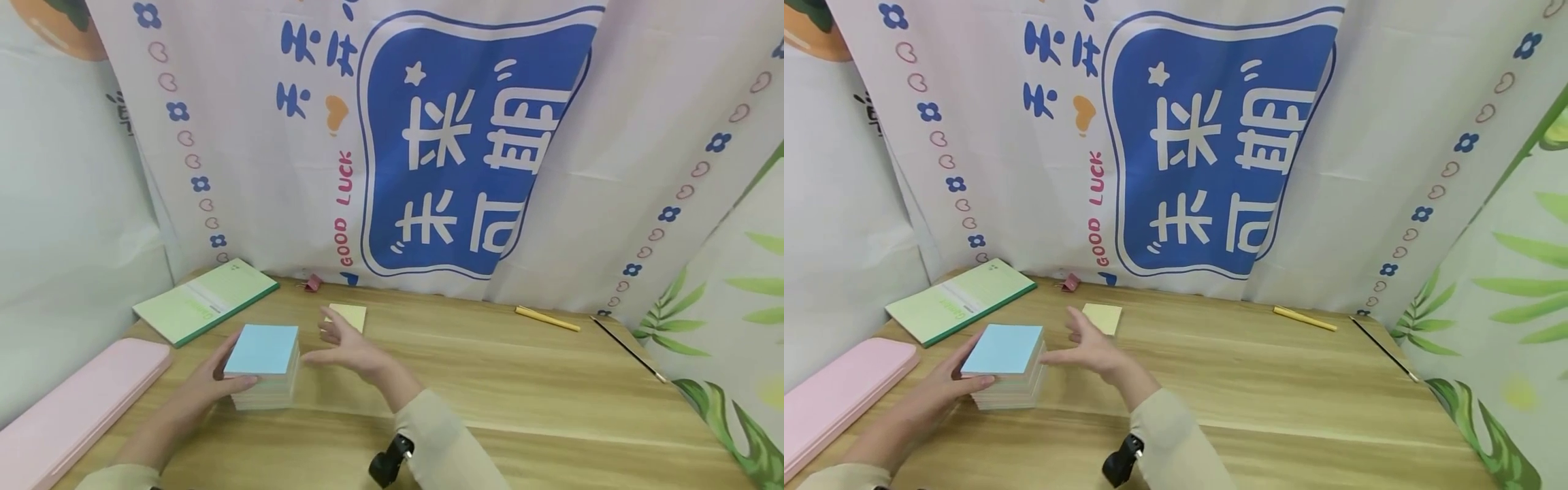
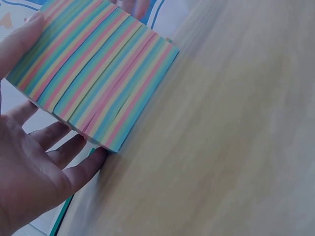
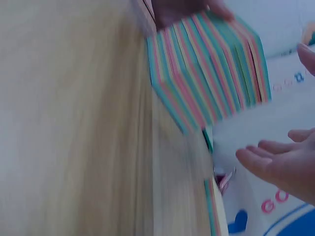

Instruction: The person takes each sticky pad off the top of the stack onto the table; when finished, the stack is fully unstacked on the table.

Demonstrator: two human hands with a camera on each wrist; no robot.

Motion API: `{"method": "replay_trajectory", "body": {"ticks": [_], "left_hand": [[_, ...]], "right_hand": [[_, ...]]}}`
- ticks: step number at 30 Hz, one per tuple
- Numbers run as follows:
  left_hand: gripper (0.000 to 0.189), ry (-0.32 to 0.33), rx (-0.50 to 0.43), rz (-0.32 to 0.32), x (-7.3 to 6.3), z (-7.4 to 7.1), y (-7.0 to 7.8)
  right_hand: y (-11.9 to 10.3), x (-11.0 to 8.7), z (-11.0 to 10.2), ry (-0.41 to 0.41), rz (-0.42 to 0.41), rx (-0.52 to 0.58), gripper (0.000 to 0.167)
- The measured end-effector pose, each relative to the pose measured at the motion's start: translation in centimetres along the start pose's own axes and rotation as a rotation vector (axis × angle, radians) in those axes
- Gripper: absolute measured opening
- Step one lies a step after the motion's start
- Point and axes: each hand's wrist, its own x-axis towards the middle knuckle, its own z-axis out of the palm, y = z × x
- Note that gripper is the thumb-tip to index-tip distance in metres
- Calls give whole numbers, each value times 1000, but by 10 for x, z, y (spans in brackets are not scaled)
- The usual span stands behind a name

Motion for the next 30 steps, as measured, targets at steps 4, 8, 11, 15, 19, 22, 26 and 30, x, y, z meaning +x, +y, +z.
{"method": "replay_trajectory", "body": {"ticks": [4, 8, 11, 15, 19, 22, 26, 30], "left_hand": [[84, -9, 15, 0, 0, -3, 0], [82, -20, 24, 10, 0, -3, -1], [81, -24, 17, 17, 1, -2, -1], [81, -30, 14, 14, 2, -1, 0], [82, -37, 11, 3, 3, -2, -1], [81, -42, 31, -4, 3, -2, -2], [81, -32, 58, -6, 3, -2, -1], [81, -20, 52, -8, 2, -2, -1]], "right_hand": [[-6, 1, 23, -4, -30, -150, 86], [-8, 4, 34, 15, -40, -204, 79], [-7, 6, 35, 8, -95, -279, 75], [-5, 7, 35, -5, -183, -401, 75], [-2, 9, 34, 22, -151, -324, 72], [0, 7, 28, 24, -97, -192, 73], [3, 1, 13, 4, -64, 22, 75], [10, -7, -7, 29, -37, 254, 80]]}}
